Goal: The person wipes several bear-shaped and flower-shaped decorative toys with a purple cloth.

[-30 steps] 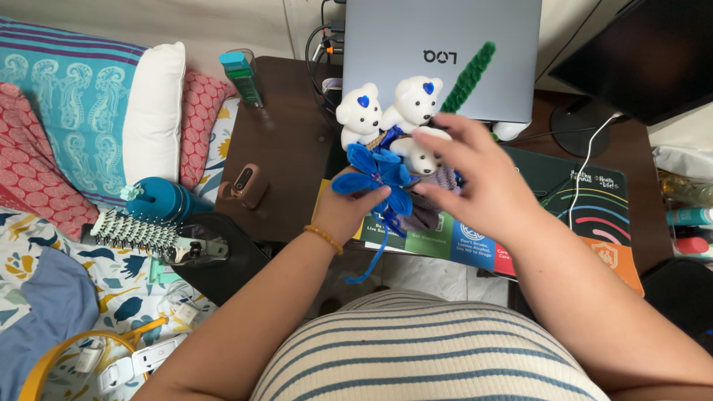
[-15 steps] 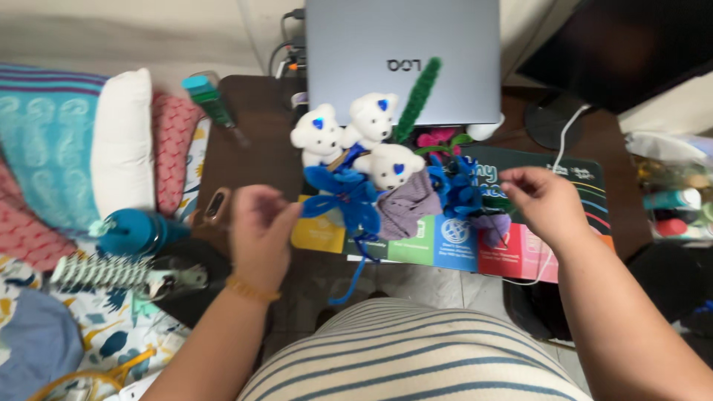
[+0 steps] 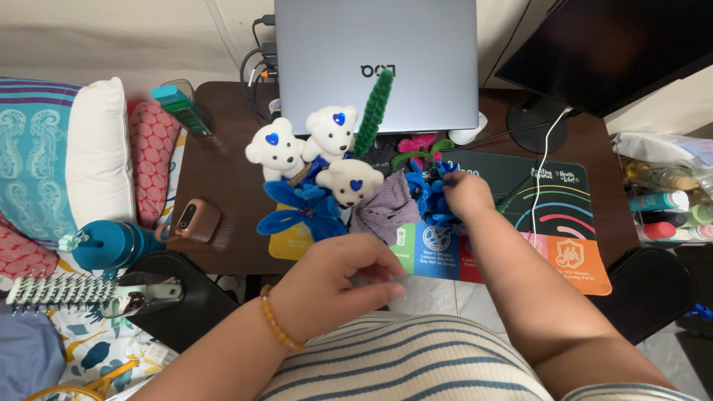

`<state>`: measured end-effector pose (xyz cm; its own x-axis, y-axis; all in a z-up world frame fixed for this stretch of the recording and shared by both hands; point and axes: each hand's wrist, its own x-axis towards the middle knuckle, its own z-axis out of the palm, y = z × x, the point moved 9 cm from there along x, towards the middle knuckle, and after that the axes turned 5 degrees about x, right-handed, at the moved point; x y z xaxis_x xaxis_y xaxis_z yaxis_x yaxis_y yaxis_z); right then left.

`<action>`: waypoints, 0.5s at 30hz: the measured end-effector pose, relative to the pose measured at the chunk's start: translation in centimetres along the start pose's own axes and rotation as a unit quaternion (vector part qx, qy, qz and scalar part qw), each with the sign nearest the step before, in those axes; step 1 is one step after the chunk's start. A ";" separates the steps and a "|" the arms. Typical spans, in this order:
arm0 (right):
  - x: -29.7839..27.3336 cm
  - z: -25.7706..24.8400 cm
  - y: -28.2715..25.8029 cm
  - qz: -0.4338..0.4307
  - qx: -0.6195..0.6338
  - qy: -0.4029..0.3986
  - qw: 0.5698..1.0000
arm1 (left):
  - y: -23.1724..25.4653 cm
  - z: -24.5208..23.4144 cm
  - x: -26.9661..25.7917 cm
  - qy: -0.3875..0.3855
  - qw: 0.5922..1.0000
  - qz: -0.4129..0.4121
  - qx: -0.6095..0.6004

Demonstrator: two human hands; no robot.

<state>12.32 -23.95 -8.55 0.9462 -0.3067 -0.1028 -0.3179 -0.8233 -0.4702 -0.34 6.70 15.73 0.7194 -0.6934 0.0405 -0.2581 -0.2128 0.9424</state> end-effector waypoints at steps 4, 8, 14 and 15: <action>-1.3 -2.3 1.8 0.094 0.088 -0.010 0.992 | -1.0 0.2 0.5 0.011 0.999 -0.037 -0.008; -3.8 -6.8 2.6 0.065 0.108 0.010 0.992 | -2.0 1.0 1.0 -0.003 0.994 -0.102 -0.042; -7.2 -10.4 7.3 0.065 0.306 -0.041 0.949 | -2.0 2.4 2.2 -0.035 0.991 -0.121 -0.054; -7.4 -11.1 8.0 0.064 0.306 -0.040 0.949 | -1.9 2.5 2.3 -0.035 0.991 -0.120 -0.054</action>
<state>2.12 -33.57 -1.80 0.9112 -0.3290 -0.2480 -0.3600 -0.3430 -0.8676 0.16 3.74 13.23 0.7039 -0.6790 -0.2086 -0.0113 -0.3043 0.9525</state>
